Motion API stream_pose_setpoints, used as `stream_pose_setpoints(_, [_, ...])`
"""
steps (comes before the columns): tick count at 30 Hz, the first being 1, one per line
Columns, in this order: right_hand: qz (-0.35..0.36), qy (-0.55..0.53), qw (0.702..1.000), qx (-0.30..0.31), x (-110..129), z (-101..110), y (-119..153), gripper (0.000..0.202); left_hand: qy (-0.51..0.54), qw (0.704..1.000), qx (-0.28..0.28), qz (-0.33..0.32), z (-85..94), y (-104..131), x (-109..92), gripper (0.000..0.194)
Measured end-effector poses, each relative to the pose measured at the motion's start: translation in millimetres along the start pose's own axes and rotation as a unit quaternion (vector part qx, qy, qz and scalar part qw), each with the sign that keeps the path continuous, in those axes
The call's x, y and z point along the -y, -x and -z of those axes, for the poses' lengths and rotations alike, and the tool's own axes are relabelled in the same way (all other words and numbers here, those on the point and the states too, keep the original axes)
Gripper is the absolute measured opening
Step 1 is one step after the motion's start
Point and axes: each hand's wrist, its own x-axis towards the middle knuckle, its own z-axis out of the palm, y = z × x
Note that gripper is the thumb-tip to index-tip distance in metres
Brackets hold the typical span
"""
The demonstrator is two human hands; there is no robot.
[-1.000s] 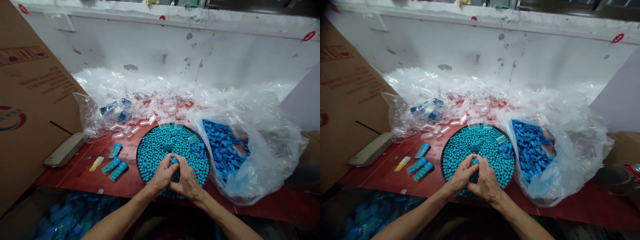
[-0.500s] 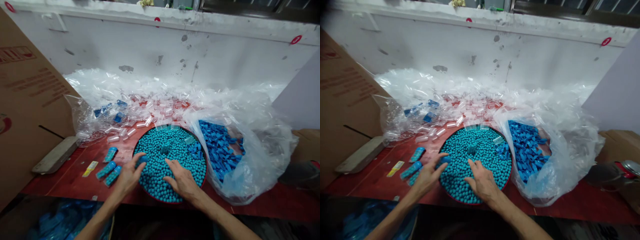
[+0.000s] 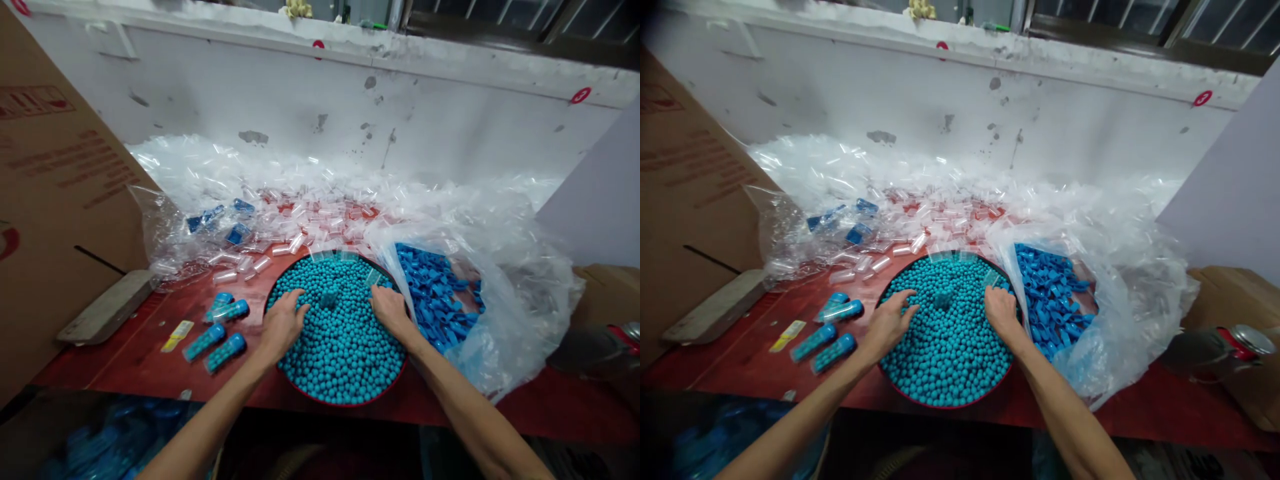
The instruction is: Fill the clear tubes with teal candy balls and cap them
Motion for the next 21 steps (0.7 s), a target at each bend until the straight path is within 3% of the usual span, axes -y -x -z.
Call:
stream_pose_setpoints(4, [0.021, -0.003, 1.0, 0.002, 7, -11, 6, 0.018, 0.012, 0.999, 0.041, 0.006, -24.9, -14, -23, 0.032])
stream_pose_setpoints(11, [0.095, -0.003, 0.995, -0.002, 11, -14, 19, 0.013, 0.048, 0.997, 0.061, 0.008, -44.8, -22, -27, 0.028])
stream_pose_setpoints(16, [0.127, -0.06, 0.989, 0.049, 14, -9, 21, 0.019, 0.032, 0.997, 0.074, -0.015, -47.4, -20, -35, 0.024])
stream_pose_setpoints(21, [0.057, -0.104, 0.992, 0.035, 5, -7, 21, 0.025, 0.062, 0.993, 0.087, -0.057, -42.4, -18, -33, 0.018])
